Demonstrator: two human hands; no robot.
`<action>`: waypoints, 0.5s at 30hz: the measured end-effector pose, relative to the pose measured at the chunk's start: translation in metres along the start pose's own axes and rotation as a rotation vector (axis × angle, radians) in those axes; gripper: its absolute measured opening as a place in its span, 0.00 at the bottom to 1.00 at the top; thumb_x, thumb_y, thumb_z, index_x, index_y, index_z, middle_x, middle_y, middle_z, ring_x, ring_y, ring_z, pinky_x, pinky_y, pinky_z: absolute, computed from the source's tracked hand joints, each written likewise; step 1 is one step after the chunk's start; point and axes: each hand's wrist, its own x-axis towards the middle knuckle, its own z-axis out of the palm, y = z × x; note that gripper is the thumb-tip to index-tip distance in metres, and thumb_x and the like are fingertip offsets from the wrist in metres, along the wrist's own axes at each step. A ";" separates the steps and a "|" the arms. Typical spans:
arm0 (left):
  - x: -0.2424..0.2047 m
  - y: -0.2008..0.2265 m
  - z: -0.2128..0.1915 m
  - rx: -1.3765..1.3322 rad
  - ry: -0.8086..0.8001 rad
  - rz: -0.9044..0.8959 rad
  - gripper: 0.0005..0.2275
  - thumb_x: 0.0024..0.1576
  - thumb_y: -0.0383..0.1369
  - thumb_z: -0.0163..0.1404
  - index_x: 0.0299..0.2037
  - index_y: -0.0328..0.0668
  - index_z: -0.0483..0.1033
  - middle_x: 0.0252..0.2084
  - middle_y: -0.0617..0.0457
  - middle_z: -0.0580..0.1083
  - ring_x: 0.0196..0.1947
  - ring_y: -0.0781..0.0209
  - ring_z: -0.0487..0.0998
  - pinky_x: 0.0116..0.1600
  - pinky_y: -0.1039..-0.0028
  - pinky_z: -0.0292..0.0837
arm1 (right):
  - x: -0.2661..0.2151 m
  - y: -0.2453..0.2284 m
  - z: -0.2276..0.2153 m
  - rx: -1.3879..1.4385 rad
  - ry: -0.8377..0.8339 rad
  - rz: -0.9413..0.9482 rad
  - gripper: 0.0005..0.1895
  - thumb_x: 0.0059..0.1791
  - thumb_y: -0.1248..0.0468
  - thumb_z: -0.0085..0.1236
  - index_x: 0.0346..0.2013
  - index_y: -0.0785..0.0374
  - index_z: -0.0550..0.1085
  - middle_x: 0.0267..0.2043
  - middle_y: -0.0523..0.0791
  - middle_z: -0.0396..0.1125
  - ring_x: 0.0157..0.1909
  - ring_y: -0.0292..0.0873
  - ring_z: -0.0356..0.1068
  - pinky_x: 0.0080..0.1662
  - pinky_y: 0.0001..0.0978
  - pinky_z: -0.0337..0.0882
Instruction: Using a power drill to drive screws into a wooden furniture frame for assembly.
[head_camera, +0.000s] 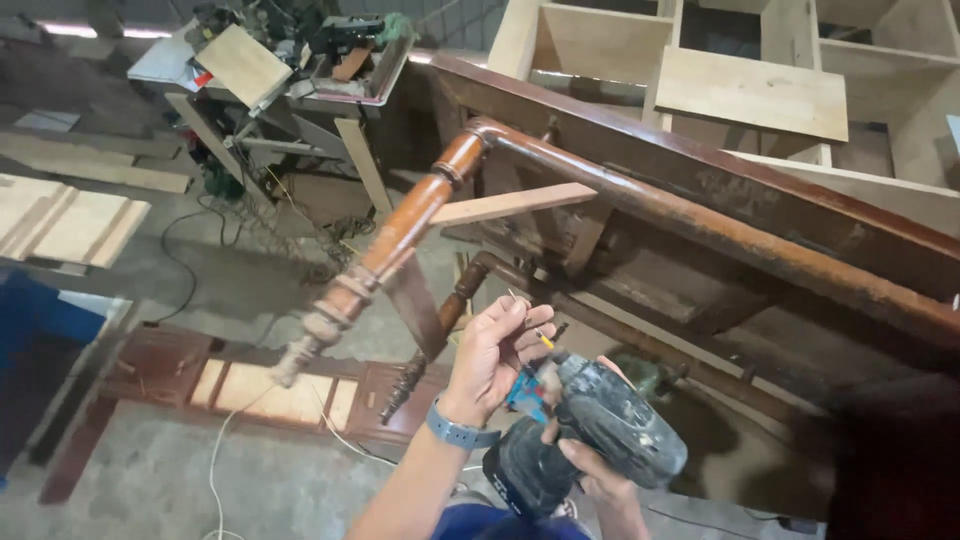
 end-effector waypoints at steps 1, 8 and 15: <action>0.001 0.003 -0.010 -0.016 0.014 -0.015 0.04 0.62 0.30 0.52 0.36 0.41 0.71 0.42 0.38 0.81 0.38 0.50 0.84 0.41 0.63 0.84 | 0.001 0.011 0.006 -0.029 -0.027 -0.032 0.48 0.43 0.70 0.67 0.72 0.65 0.50 0.41 0.62 0.71 0.33 0.49 0.76 0.41 0.41 0.76; -0.025 0.052 -0.025 0.097 -0.029 0.078 0.06 0.61 0.27 0.53 0.33 0.38 0.70 0.42 0.33 0.79 0.37 0.51 0.83 0.40 0.73 0.81 | -0.006 0.069 0.038 -0.141 -0.057 -0.211 0.45 0.45 0.66 0.70 0.72 0.62 0.53 0.50 0.64 0.71 0.31 0.51 0.76 0.43 0.41 0.77; -0.012 0.064 -0.037 0.273 -0.017 0.108 0.04 0.64 0.29 0.48 0.40 0.37 0.72 0.40 0.35 0.81 0.33 0.46 0.84 0.38 0.66 0.80 | -0.001 0.113 0.061 -0.140 0.010 -0.256 0.46 0.47 0.71 0.67 0.73 0.61 0.50 0.52 0.63 0.70 0.36 0.49 0.79 0.48 0.40 0.80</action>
